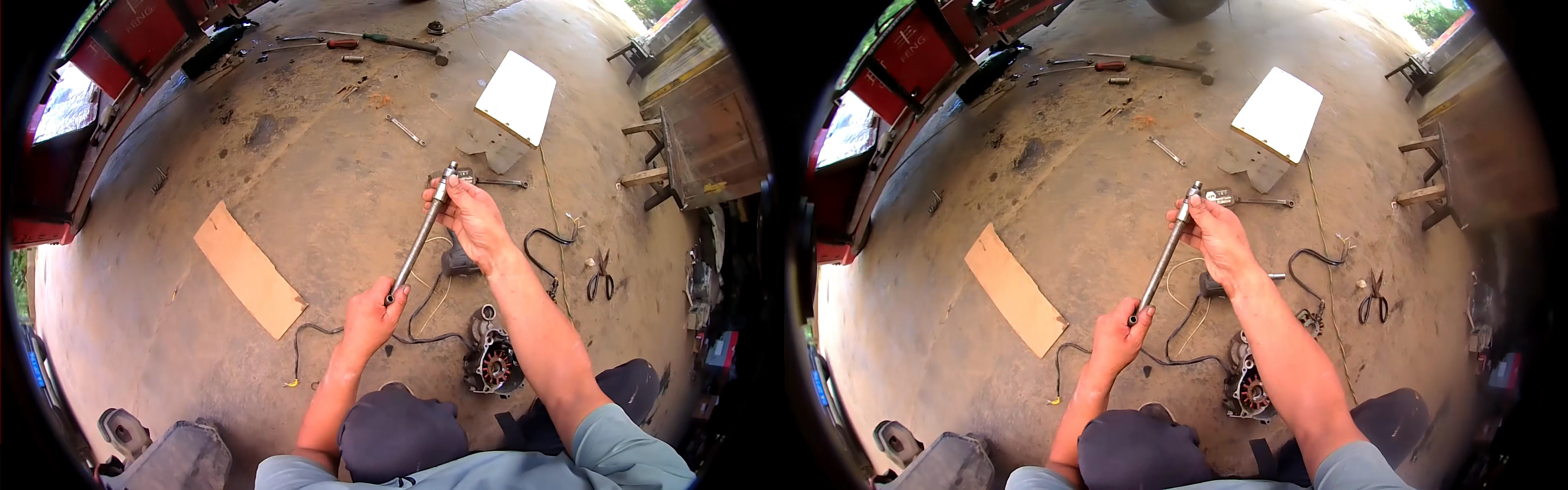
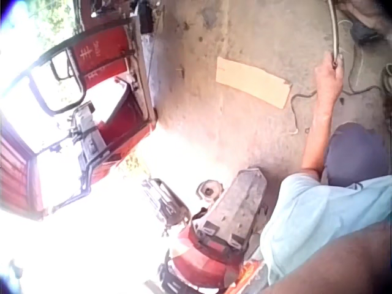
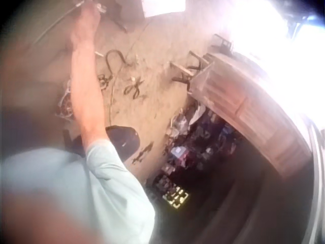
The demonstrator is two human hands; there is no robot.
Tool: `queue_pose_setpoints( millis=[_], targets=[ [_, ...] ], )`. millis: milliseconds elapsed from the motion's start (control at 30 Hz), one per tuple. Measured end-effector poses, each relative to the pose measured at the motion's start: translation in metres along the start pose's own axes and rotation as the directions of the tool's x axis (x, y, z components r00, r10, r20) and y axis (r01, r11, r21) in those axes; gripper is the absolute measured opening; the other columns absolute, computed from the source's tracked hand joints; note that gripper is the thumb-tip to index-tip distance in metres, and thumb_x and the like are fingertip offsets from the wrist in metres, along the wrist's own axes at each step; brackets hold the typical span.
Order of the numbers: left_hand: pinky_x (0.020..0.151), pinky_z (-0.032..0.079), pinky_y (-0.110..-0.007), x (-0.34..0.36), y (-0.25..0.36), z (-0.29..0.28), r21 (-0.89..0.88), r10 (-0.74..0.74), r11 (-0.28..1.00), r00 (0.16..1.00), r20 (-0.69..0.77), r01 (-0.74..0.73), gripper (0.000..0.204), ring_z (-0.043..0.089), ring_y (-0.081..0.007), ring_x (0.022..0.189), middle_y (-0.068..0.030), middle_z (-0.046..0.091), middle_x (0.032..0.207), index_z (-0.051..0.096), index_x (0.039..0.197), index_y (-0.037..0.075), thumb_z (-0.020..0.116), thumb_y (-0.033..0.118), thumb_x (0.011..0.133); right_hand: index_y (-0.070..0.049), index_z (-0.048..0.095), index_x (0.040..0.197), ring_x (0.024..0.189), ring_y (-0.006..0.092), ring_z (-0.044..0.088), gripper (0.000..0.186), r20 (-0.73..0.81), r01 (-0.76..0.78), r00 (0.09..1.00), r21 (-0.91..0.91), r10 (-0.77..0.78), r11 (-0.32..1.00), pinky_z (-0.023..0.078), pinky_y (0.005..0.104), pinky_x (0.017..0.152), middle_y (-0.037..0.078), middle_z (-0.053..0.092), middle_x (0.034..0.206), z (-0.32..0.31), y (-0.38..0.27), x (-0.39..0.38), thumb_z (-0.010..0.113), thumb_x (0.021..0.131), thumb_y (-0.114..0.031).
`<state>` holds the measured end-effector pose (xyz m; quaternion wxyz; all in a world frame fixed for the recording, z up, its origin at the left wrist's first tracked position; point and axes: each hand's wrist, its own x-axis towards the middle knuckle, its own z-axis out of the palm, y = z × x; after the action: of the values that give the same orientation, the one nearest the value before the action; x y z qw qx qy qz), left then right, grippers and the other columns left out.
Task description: The person assembles an engine component, first by hand and then using an electric impact driver to secure parts. They then put on work gloves and continue to assemble and inspect the metal casing and internal gears.
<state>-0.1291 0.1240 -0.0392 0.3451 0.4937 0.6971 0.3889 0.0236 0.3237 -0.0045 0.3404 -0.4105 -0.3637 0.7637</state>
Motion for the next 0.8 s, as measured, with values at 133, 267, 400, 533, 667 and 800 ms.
queue_pose_setpoints(
  millis=[133, 267, 400, 533, 667, 800],
  targets=[
    [0.056, 0.048, -0.042, 0.006, 0.031, -0.001, 0.13, 0.036, 0.991, 0.999, 0.031, -0.039, 0.027, 0.063, -0.0363, 0.058, -0.0161, 0.061, 0.066, 0.067, 0.093, 0.006, 0.074, 0.032, 0.099, -0.003, 0.063, 0.113, 0.094, 0.0222, 0.069, 0.034, -0.243, 0.077, 0.969, 0.142, -0.041, 0.987, 0.059, 0.0417, 0.092, 0.01, 0.071, 0.1, -0.001, -0.002, 0.008, 0.055, 0.112, -0.035],
    [0.057, 0.049, -0.045, -0.006, 0.034, 0.002, 0.082, 0.091, 0.991, 0.974, 0.205, -0.11, 0.028, 0.063, -0.0392, 0.059, -0.0178, 0.062, 0.066, 0.066, 0.092, 0.006, 0.074, 0.032, 0.098, -0.007, 0.057, 0.095, 0.082, 0.0217, 0.066, 0.032, -0.552, 0.377, 0.775, 0.013, -0.307, 0.926, 0.061, 0.0421, 0.085, 0.008, 0.065, 0.087, -0.078, -0.101, 0.073, 0.051, 0.11, -0.035],
    [0.057, 0.05, -0.048, 0.032, 0.025, -0.022, 0.269, 0.023, 0.961, 0.985, 0.169, -0.068, 0.031, 0.065, -0.0423, 0.063, -0.02, 0.063, 0.067, 0.067, 0.09, 0.006, 0.072, 0.035, 0.099, -0.002, 0.064, 0.091, 0.09, 0.0266, 0.07, 0.046, -0.2, 0.446, 0.707, -0.619, -0.678, 0.647, 0.057, 0.0411, 0.087, 0.014, 0.074, 0.093, -0.082, -0.189, 0.103, 0.053, 0.107, -0.044],
    [0.063, 0.05, -0.056, 0.166, -0.015, 0.0, 0.448, 0.155, 0.881, 0.988, 0.027, -0.15, 0.038, 0.067, -0.0453, 0.072, -0.0222, 0.067, 0.073, 0.065, 0.087, 0.006, 0.067, 0.041, 0.101, 0.001, 0.066, 0.098, 0.097, 0.0407, 0.07, 0.05, 0.027, 0.127, 0.678, -0.989, -0.735, 0.081, 0.053, 0.0491, 0.088, 0.022, 0.075, 0.098, -0.107, -0.188, 0.164, 0.051, 0.106, -0.046],
    [0.069, 0.054, -0.054, 0.279, -0.047, 0.062, 0.522, 0.243, 0.814, 0.965, 0.096, -0.257, 0.038, 0.07, -0.0434, 0.08, -0.0209, 0.072, 0.082, 0.068, 0.088, 0.007, 0.068, 0.043, 0.098, 0.001, 0.065, 0.104, 0.105, 0.0433, 0.066, 0.044, 0.04, -0.087, 0.778, -0.981, -0.626, -0.171, 0.051, 0.053, 0.092, 0.024, 0.071, 0.107, -0.157, -0.142, 0.207, 0.051, 0.107, -0.041],
    [0.072, 0.058, -0.052, 0.312, -0.06, 0.092, 0.622, 0.243, 0.698, 0.935, 0.259, -0.354, 0.038, 0.072, -0.0411, 0.082, -0.0177, 0.074, 0.087, 0.073, 0.087, 0.006, 0.069, 0.043, 0.095, -0.001, 0.063, 0.105, 0.103, 0.0418, 0.064, 0.037, 0.172, -0.032, 0.732, -0.958, -0.66, -0.285, 0.051, 0.0531, 0.09, 0.022, 0.068, 0.106, -0.149, -0.123, 0.196, 0.053, 0.107, -0.036]
  ],
)
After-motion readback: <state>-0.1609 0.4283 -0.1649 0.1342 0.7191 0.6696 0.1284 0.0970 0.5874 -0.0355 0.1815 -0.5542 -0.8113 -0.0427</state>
